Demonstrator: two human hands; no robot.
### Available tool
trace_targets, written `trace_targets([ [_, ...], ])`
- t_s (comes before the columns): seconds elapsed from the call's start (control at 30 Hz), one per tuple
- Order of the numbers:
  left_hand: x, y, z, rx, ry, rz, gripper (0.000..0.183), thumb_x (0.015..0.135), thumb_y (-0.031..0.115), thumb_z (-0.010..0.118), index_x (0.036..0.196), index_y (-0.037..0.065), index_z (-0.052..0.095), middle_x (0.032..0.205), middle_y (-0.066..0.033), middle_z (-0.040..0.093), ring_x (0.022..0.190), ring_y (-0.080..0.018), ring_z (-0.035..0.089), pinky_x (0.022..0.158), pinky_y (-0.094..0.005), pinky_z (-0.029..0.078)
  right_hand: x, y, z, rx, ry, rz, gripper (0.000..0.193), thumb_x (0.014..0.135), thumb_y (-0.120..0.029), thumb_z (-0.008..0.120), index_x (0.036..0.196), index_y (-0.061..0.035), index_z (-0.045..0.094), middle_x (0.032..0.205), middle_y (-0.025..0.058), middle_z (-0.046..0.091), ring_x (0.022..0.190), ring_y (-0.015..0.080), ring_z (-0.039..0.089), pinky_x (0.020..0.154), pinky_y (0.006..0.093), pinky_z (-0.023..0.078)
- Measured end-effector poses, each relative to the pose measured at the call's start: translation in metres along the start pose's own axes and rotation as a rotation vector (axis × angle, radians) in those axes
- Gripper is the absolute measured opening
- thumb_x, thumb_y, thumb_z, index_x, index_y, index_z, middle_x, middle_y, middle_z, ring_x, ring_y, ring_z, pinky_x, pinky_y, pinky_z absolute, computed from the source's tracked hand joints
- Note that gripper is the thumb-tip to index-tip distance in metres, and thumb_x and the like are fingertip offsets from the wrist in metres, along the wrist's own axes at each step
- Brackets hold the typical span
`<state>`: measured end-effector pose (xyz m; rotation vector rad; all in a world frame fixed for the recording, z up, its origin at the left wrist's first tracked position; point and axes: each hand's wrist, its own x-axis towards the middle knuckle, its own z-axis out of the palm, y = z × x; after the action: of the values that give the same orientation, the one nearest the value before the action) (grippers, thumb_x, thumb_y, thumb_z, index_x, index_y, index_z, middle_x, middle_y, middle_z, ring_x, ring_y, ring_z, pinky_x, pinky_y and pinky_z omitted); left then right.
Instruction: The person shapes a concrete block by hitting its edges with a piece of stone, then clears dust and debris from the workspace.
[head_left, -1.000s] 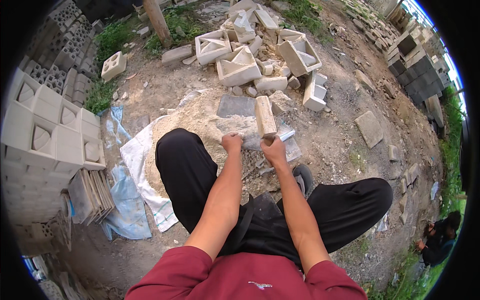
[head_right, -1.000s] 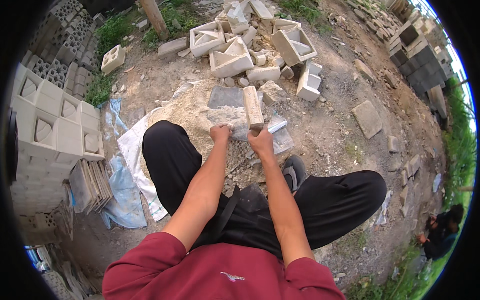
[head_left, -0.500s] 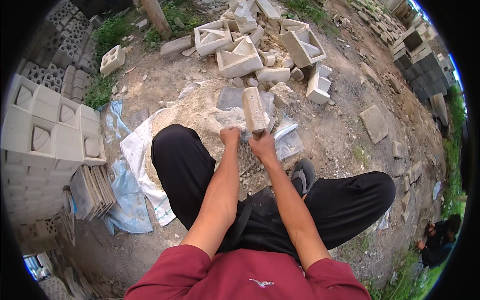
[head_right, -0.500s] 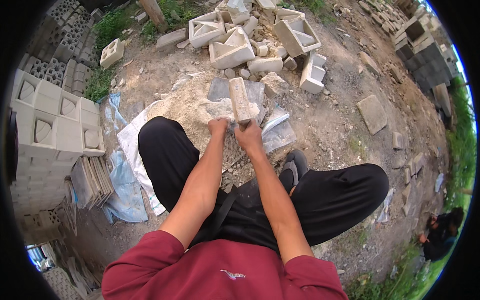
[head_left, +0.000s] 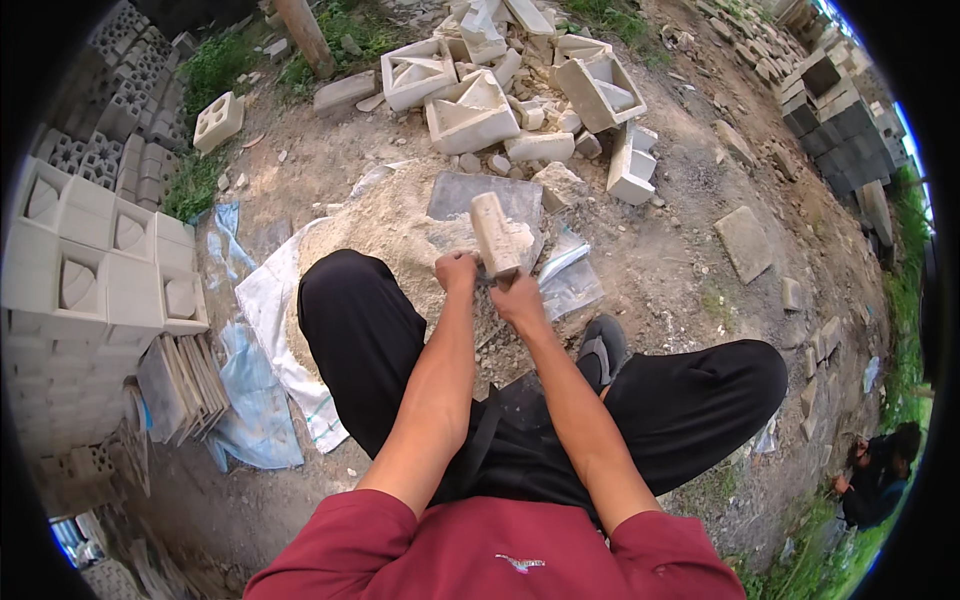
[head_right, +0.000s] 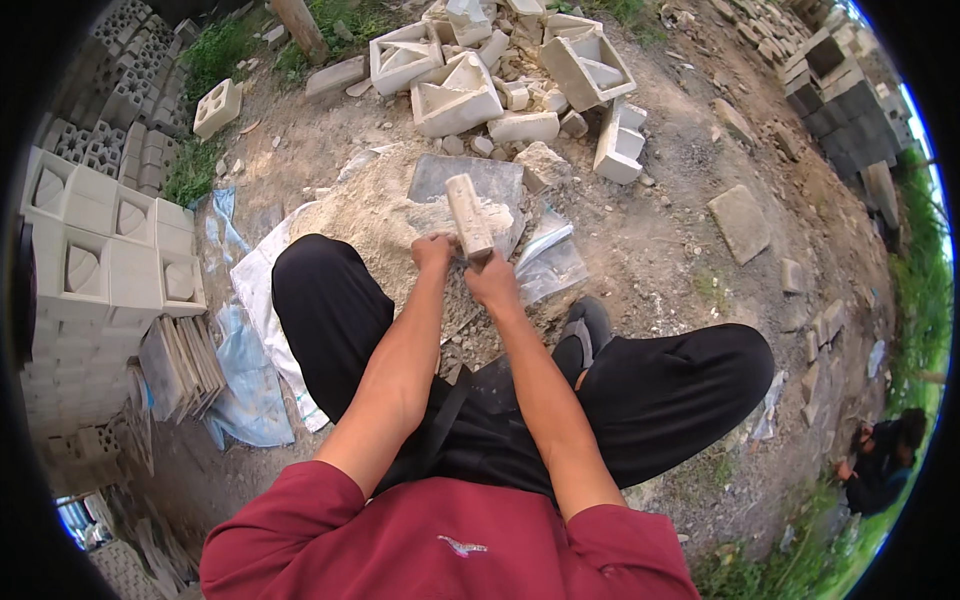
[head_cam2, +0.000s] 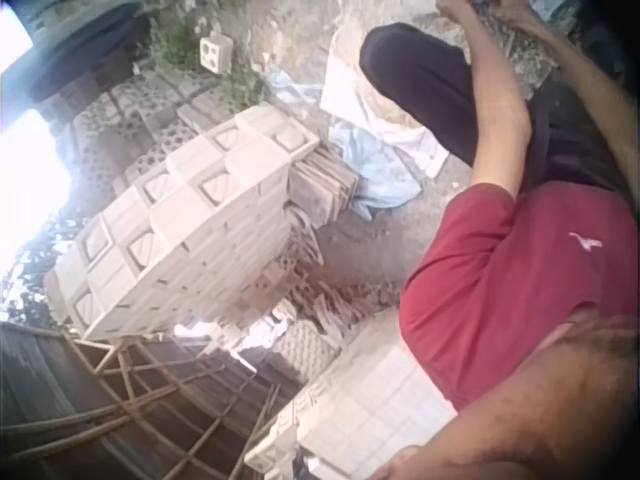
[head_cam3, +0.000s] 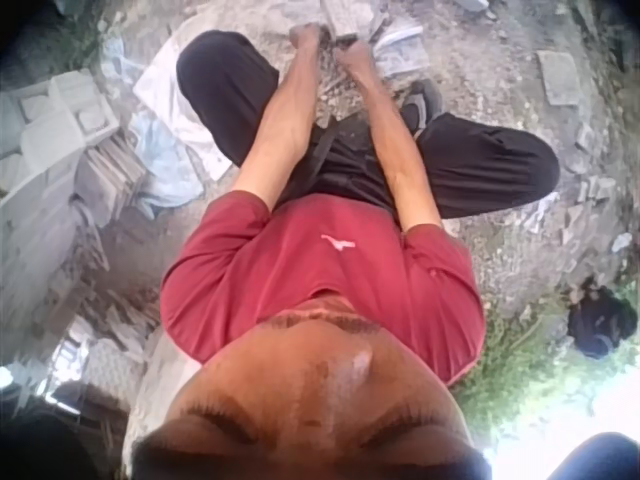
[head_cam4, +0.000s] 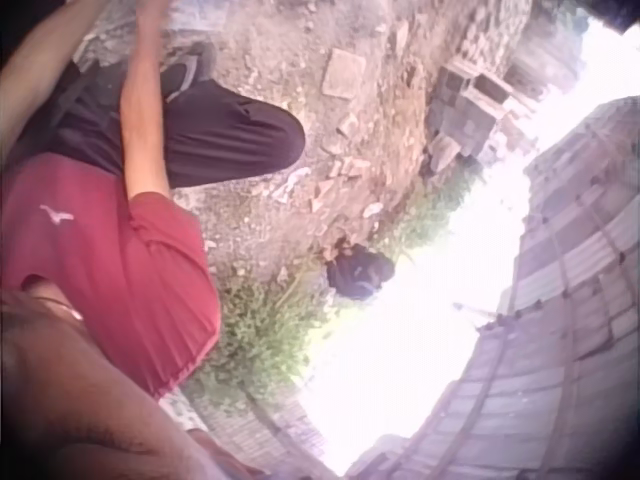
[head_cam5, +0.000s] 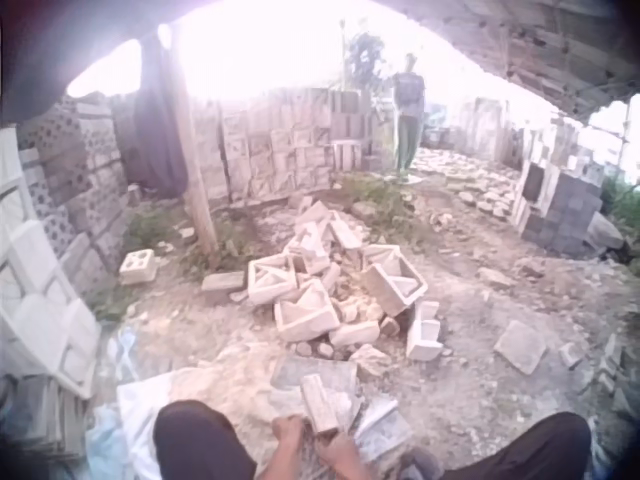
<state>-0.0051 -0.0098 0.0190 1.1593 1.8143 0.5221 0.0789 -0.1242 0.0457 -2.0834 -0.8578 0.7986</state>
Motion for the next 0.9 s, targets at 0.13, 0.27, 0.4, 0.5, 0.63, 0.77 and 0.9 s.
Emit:
trace_targets([
  [0.13, 0.014, -0.011, -0.011, -0.003, 0.008, -0.003, 0.022, 0.070, 0.021, 0.076, 0.089, 0.010, 0.077, 0.086, -0.0144, 0.073, 0.081, -0.0274, 0.071, 0.076, -0.0366, 0.053, -0.009, -0.012, 0.010, -0.023, -0.027, 0.025, 0.051, 0.072, -0.029, 0.069, 0.111, 0.0032, 0.058, 0.100, 0.0288, 0.066, 0.099, 0.0446, 0.062, 0.087, 0.0481, 0.050],
  [0.27, 0.011, -0.012, -0.011, 0.020, 0.035, 0.085, 0.021, 0.070, 0.021, 0.076, 0.086, 0.009, 0.077, 0.083, -0.0147, 0.073, 0.079, -0.0272, 0.070, 0.076, -0.0365, 0.054, 0.002, -0.033, -0.008, 0.104, 0.070, -0.074, 0.048, 0.072, -0.028, 0.069, 0.104, 0.0056, 0.058, 0.091, 0.0280, 0.066, 0.091, 0.0444, 0.063, 0.081, 0.0462, 0.050],
  [0.4, -0.007, 0.000, 0.000, -0.002, -0.050, 0.059, 0.021, 0.070, 0.018, 0.073, 0.088, 0.007, 0.077, 0.082, -0.0166, 0.072, 0.078, -0.0292, 0.070, 0.076, -0.0372, 0.054, 0.005, -0.021, -0.013, 0.163, 0.135, -0.084, 0.047, 0.072, -0.028, 0.070, 0.103, 0.0052, 0.058, 0.092, 0.0276, 0.067, 0.092, 0.0448, 0.063, 0.080, 0.0467, 0.051],
  [0.5, 0.007, -0.010, -0.003, -0.015, 0.015, 0.072, 0.020, 0.071, 0.016, 0.070, 0.088, 0.008, 0.077, 0.084, -0.0178, 0.072, 0.079, -0.0311, 0.070, 0.076, -0.0378, 0.054, -0.005, -0.015, -0.001, -0.126, -0.023, 0.034, 0.050, 0.071, -0.027, 0.069, 0.106, 0.0073, 0.058, 0.095, 0.0290, 0.066, 0.095, 0.0433, 0.064, 0.079, 0.0435, 0.052],
  [0.63, 0.010, -0.018, 0.001, -0.016, 0.028, 0.114, 0.021, 0.071, 0.016, 0.068, 0.089, 0.008, 0.077, 0.083, -0.0174, 0.072, 0.080, -0.0314, 0.070, 0.076, -0.0379, 0.054, 0.002, -0.021, -0.002, -0.093, -0.033, 0.032, 0.051, 0.073, -0.027, 0.068, 0.109, 0.0065, 0.055, 0.097, 0.0301, 0.065, 0.096, 0.0463, 0.062, 0.084, 0.0495, 0.050],
  [0.77, 0.006, -0.016, 0.000, 0.034, 0.034, 0.130, 0.022, 0.071, 0.020, 0.070, 0.089, 0.009, 0.077, 0.082, -0.0167, 0.072, 0.079, -0.0304, 0.070, 0.076, -0.0373, 0.054, 0.000, -0.032, -0.005, 0.044, 0.043, -0.035, 0.052, 0.072, -0.027, 0.068, 0.110, 0.0069, 0.055, 0.096, 0.0310, 0.065, 0.096, 0.0465, 0.062, 0.083, 0.0494, 0.050],
  [0.9, -0.003, -0.008, -0.001, 0.027, -0.017, 0.135, 0.023, 0.071, 0.022, 0.073, 0.089, 0.009, 0.077, 0.082, -0.0161, 0.072, 0.078, -0.0290, 0.071, 0.075, -0.0368, 0.054, 0.000, -0.023, -0.003, -0.043, 0.079, -0.007, 0.052, 0.072, -0.027, 0.068, 0.108, 0.0079, 0.057, 0.095, 0.0318, 0.065, 0.095, 0.0463, 0.062, 0.083, 0.0485, 0.051],
])
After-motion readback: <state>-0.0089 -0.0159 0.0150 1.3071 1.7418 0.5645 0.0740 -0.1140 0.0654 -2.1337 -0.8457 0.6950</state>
